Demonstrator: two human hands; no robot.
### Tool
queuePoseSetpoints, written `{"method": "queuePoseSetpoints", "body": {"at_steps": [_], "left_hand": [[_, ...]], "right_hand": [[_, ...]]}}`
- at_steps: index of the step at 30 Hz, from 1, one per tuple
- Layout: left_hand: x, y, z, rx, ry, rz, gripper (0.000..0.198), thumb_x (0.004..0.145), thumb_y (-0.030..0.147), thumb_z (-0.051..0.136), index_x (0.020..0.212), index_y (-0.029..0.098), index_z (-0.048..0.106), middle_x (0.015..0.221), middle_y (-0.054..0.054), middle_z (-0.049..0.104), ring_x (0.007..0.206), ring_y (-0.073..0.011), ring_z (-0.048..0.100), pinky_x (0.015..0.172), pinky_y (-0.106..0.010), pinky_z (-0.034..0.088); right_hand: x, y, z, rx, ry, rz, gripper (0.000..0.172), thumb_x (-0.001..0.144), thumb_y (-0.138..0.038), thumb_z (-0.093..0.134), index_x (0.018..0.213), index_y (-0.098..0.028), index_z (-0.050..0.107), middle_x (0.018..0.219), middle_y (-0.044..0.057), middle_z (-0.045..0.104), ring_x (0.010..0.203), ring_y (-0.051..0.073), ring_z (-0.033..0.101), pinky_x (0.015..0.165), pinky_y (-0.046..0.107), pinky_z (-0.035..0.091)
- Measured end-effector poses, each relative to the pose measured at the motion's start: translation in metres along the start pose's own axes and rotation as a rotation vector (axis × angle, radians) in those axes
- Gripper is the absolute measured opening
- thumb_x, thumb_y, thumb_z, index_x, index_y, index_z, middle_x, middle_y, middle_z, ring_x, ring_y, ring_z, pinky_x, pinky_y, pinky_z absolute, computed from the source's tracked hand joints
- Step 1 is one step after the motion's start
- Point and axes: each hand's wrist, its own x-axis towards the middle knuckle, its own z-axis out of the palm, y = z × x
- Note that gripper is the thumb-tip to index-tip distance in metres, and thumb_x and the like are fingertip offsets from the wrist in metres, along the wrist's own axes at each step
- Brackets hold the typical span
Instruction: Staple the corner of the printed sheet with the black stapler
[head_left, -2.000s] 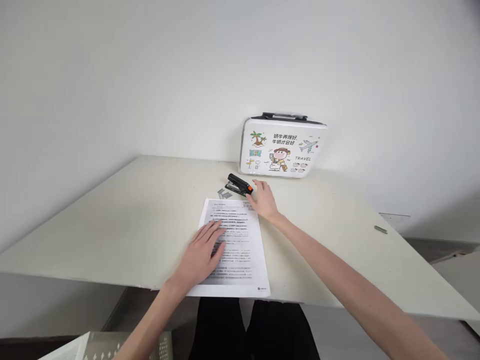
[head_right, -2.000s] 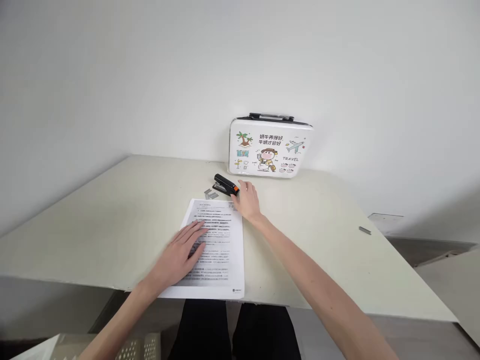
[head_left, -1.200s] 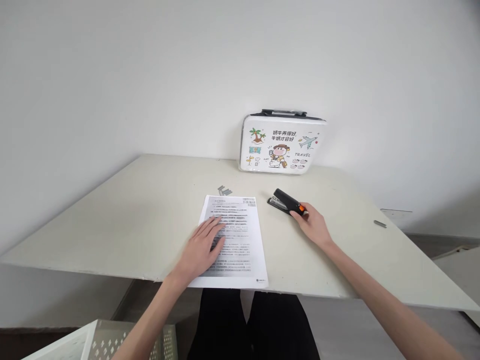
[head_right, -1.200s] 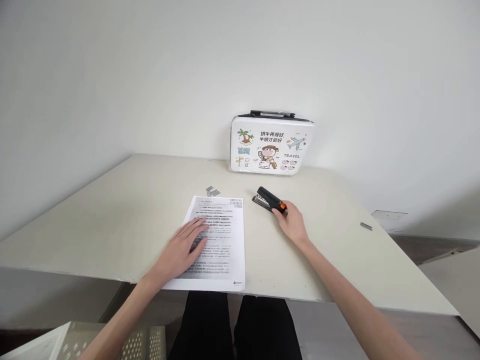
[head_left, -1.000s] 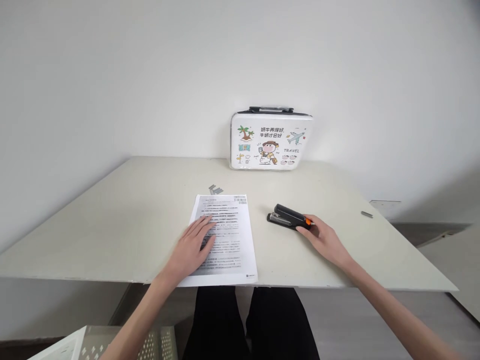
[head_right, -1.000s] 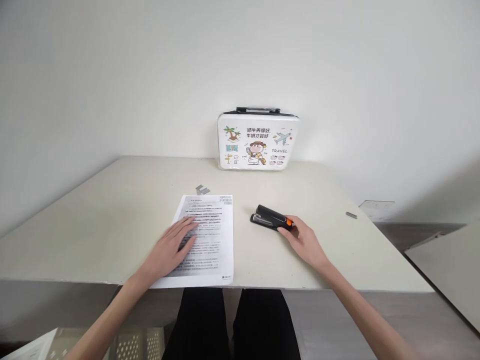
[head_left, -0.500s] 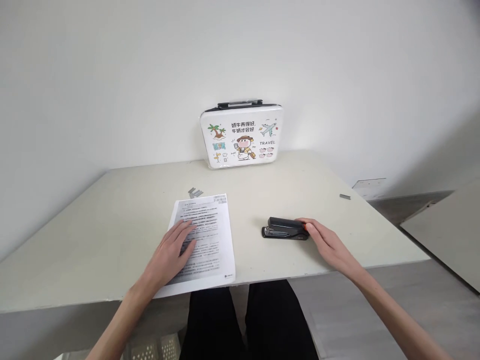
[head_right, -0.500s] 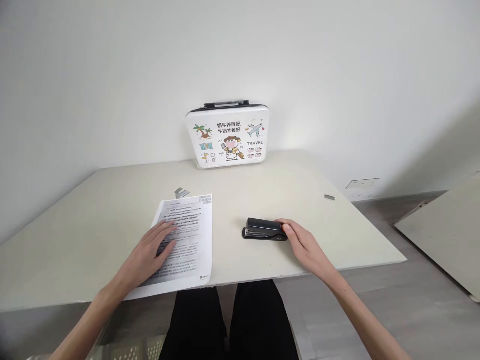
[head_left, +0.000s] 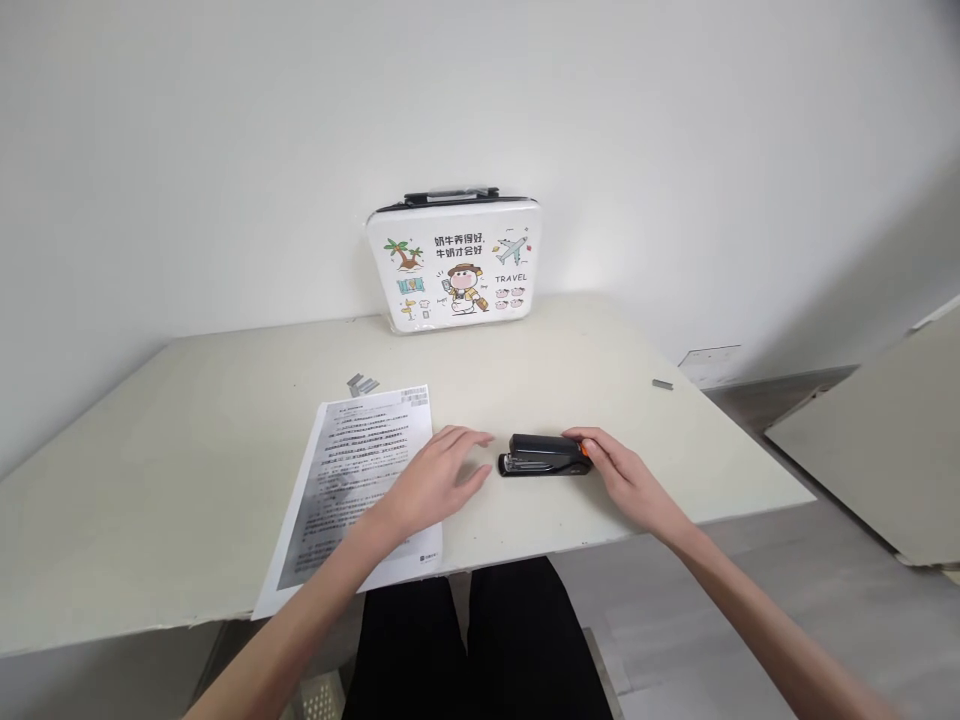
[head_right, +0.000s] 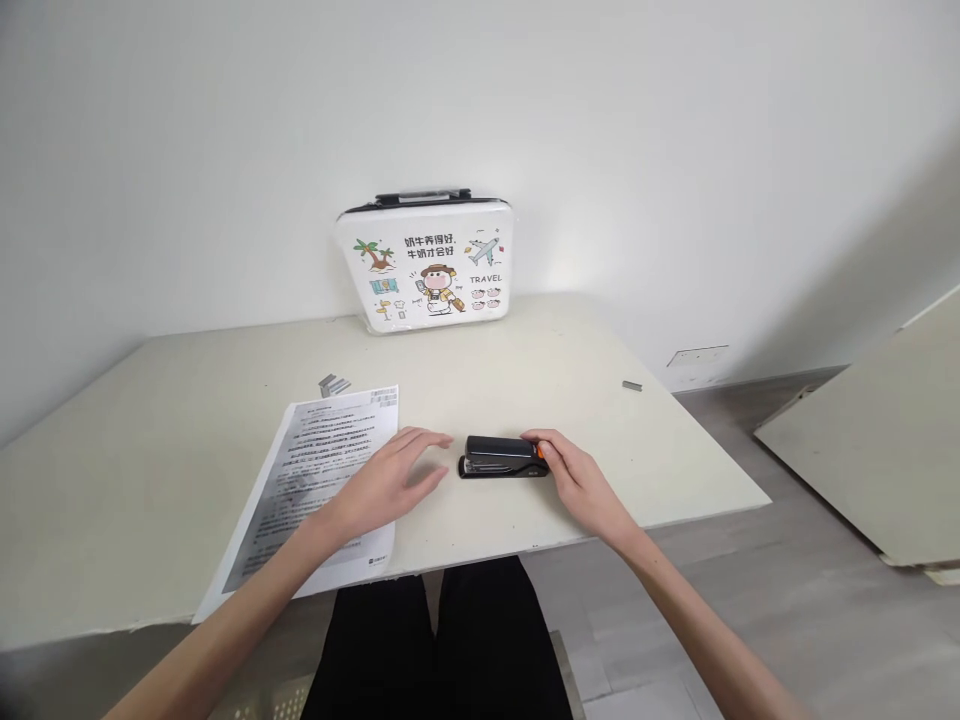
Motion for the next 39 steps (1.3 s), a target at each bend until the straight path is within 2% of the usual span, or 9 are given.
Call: {"method": "queuePoseSetpoints", "body": {"at_steps": [6, 11, 16, 21, 24, 29, 35, 37, 39], "left_hand": [[0.026, 0.009, 0.015, -0.062, -0.062, 0.059, 0.024, 0.092, 0.03, 0.067, 0.115, 0.026, 0.066, 0.121, -0.004, 0.072, 0.119, -0.0257, 0.063, 0.104, -0.043, 0.05], [0.023, 0.017, 0.014, -0.009, -0.094, 0.058, 0.04, 0.075, 0.026, 0.078, 0.112, 0.025, 0.066, 0.115, -0.003, 0.072, 0.113, -0.0284, 0.064, 0.102, -0.043, 0.049], [0.02, 0.021, 0.022, 0.001, -0.027, 0.03, 0.031, 0.084, 0.045, 0.081, 0.1, 0.024, 0.065, 0.109, -0.003, 0.073, 0.107, -0.0263, 0.066, 0.097, -0.042, 0.05], [0.017, 0.019, 0.026, -0.009, 0.0, 0.076, 0.021, 0.09, 0.039, 0.078, 0.089, 0.024, 0.063, 0.102, 0.0, 0.074, 0.099, -0.0228, 0.067, 0.094, -0.04, 0.05], [0.012, 0.015, 0.02, -0.022, 0.009, 0.073, 0.018, 0.091, 0.036, 0.076, 0.089, 0.024, 0.063, 0.101, -0.001, 0.074, 0.098, -0.0232, 0.067, 0.093, -0.041, 0.05], [-0.005, 0.004, 0.003, -0.027, -0.021, 0.061, 0.015, 0.094, 0.037, 0.069, 0.091, 0.024, 0.065, 0.099, -0.003, 0.073, 0.1, -0.0238, 0.066, 0.093, -0.041, 0.051], [-0.031, -0.013, -0.016, -0.087, -0.08, 0.005, 0.021, 0.097, 0.044, 0.066, 0.11, 0.028, 0.068, 0.12, -0.004, 0.07, 0.112, -0.0237, 0.066, 0.098, -0.04, 0.052], [-0.032, -0.029, -0.026, -0.051, -0.041, -0.068, 0.029, 0.095, 0.048, 0.067, 0.117, 0.029, 0.067, 0.123, -0.004, 0.07, 0.114, -0.0245, 0.066, 0.099, -0.041, 0.052], [-0.028, -0.055, -0.039, 0.035, 0.095, -0.191, 0.03, 0.096, 0.048, 0.063, 0.116, 0.027, 0.067, 0.117, -0.004, 0.072, 0.109, -0.0247, 0.068, 0.097, -0.041, 0.053]], "right_hand": [[0.002, 0.002, 0.0, 0.008, 0.005, -0.014, 0.043, 0.107, -0.055, 0.037, 0.121, -0.028, 0.067, 0.118, 0.006, 0.073, 0.104, 0.024, 0.067, 0.096, 0.037, 0.053], [0.0, -0.004, 0.001, 0.017, 0.032, 0.02, 0.044, 0.107, -0.056, 0.037, 0.12, -0.027, 0.067, 0.115, 0.006, 0.074, 0.1, 0.024, 0.068, 0.094, 0.038, 0.053], [-0.003, -0.009, 0.001, 0.027, 0.031, 0.078, 0.047, 0.107, -0.057, 0.034, 0.12, -0.027, 0.067, 0.12, 0.006, 0.073, 0.109, 0.024, 0.067, 0.099, 0.039, 0.052], [-0.005, -0.006, 0.004, -0.013, -0.045, 0.014, 0.042, 0.098, -0.059, 0.059, 0.127, -0.029, 0.064, 0.129, 0.006, 0.07, 0.113, 0.026, 0.066, 0.099, 0.04, 0.054], [-0.005, -0.004, 0.007, -0.036, -0.071, -0.029, 0.042, 0.094, -0.056, 0.066, 0.126, -0.029, 0.062, 0.128, 0.006, 0.07, 0.115, 0.027, 0.066, 0.099, 0.04, 0.055], [-0.007, -0.004, 0.01, -0.068, -0.05, 0.013, 0.038, 0.095, -0.057, 0.064, 0.12, -0.028, 0.063, 0.12, 0.007, 0.073, 0.108, 0.027, 0.068, 0.092, 0.04, 0.057], [-0.01, -0.006, 0.01, -0.086, -0.059, 0.061, 0.041, 0.094, -0.059, 0.064, 0.121, -0.029, 0.063, 0.12, 0.006, 0.072, 0.107, 0.027, 0.067, 0.09, 0.04, 0.057], [-0.011, -0.006, 0.01, -0.088, -0.063, 0.069, 0.042, 0.094, -0.061, 0.063, 0.121, -0.029, 0.063, 0.119, 0.007, 0.072, 0.105, 0.028, 0.067, 0.089, 0.041, 0.057], [-0.011, -0.005, 0.011, -0.084, -0.063, 0.069, 0.042, 0.094, -0.061, 0.063, 0.121, -0.028, 0.063, 0.118, 0.007, 0.073, 0.104, 0.028, 0.067, 0.089, 0.041, 0.057]]}}
